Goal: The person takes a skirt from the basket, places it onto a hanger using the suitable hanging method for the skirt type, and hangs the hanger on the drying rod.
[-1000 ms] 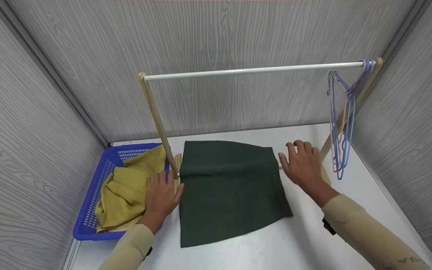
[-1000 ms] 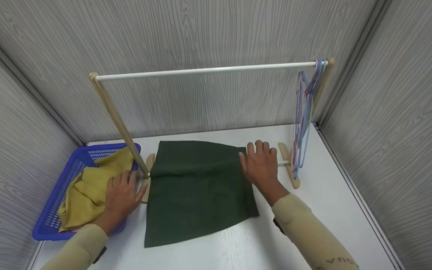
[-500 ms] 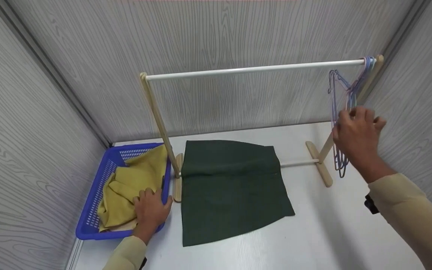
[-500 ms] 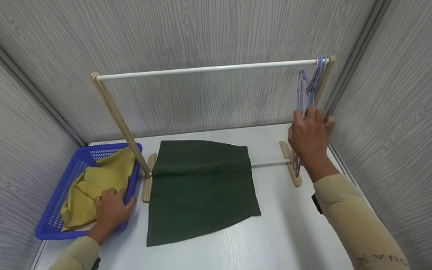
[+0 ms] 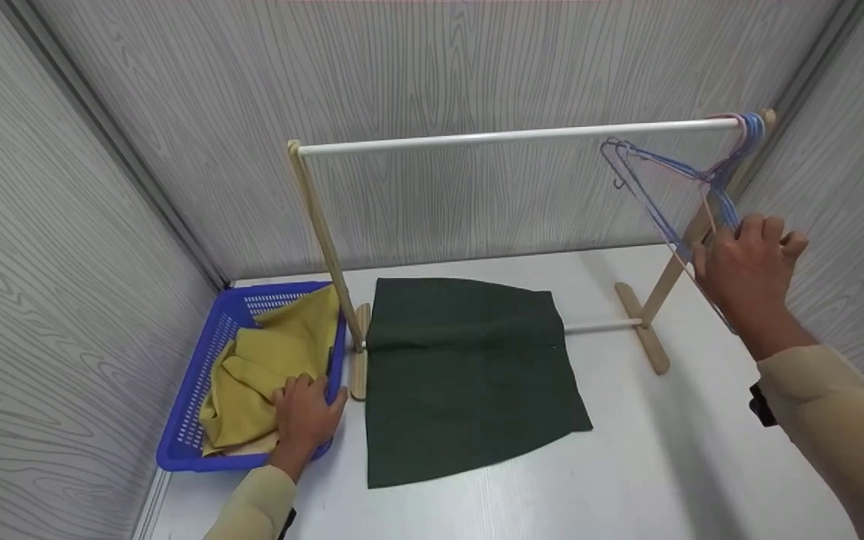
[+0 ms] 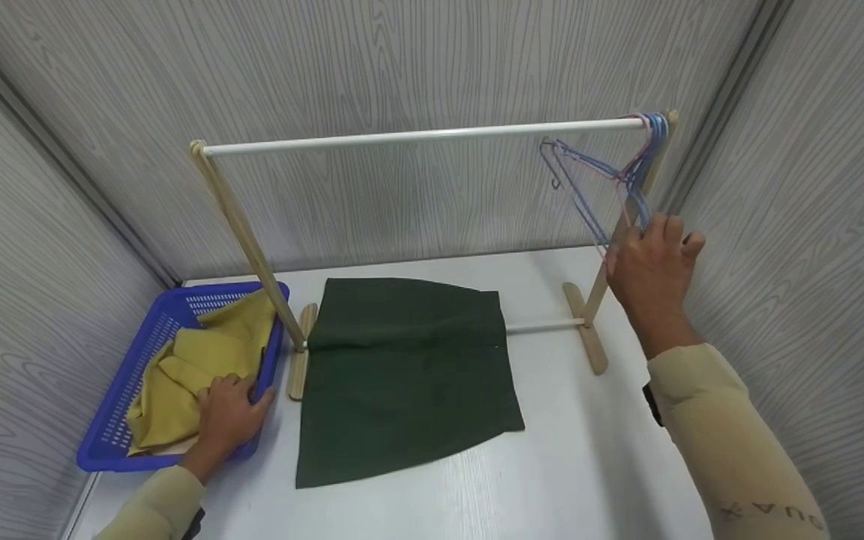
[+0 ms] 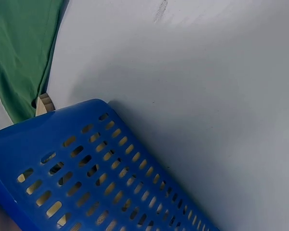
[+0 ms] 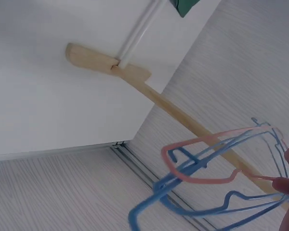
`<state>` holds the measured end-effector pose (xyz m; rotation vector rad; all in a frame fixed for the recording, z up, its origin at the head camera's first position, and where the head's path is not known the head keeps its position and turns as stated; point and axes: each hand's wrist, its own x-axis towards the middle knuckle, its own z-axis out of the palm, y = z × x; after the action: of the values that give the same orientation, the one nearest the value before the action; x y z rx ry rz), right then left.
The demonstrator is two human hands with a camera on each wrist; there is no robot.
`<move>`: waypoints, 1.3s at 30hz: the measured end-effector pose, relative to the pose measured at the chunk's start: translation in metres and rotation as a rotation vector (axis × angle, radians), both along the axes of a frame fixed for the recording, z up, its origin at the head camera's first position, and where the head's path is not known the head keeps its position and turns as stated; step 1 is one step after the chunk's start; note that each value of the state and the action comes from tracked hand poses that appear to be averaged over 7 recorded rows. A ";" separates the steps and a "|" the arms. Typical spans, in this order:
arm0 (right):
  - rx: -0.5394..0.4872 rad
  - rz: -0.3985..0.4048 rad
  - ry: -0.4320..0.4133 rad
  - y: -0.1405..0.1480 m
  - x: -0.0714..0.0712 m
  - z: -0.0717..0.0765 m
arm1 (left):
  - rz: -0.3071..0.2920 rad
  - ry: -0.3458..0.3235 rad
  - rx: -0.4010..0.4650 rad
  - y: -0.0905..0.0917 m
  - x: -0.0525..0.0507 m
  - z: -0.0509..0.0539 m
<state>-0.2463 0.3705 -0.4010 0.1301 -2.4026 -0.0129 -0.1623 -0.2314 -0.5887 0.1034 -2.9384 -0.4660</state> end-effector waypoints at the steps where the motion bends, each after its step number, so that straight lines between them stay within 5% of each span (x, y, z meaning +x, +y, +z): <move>1: 0.000 -0.005 -0.004 0.001 0.000 0.000 | 0.001 0.005 0.005 0.000 0.000 0.000; 7: -0.021 -0.043 -0.017 0.009 -0.004 0.002 | -0.004 0.037 0.038 0.000 0.002 0.000; 15: -0.060 -0.125 -0.192 0.024 -0.005 0.003 | -0.017 0.055 0.036 0.001 0.000 -0.001; 19: -0.027 -0.067 -0.181 0.027 -0.006 0.000 | -0.023 0.060 0.043 0.002 -0.001 0.000; 26: -0.013 0.182 -0.117 0.020 -0.007 0.002 | -0.032 0.018 0.056 0.000 -0.002 0.001; 32: -0.119 0.234 -0.149 0.004 -0.008 0.008 | -0.014 -0.022 0.059 -0.001 -0.001 0.000; 39: -0.144 0.267 -0.063 -0.011 -0.005 0.007 | -0.007 -0.027 0.062 0.000 -0.002 -0.001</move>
<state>-0.2515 0.3599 -0.3944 0.3880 -2.4201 0.2906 -0.1639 -0.2318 -0.5900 0.1073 -2.9522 -0.5606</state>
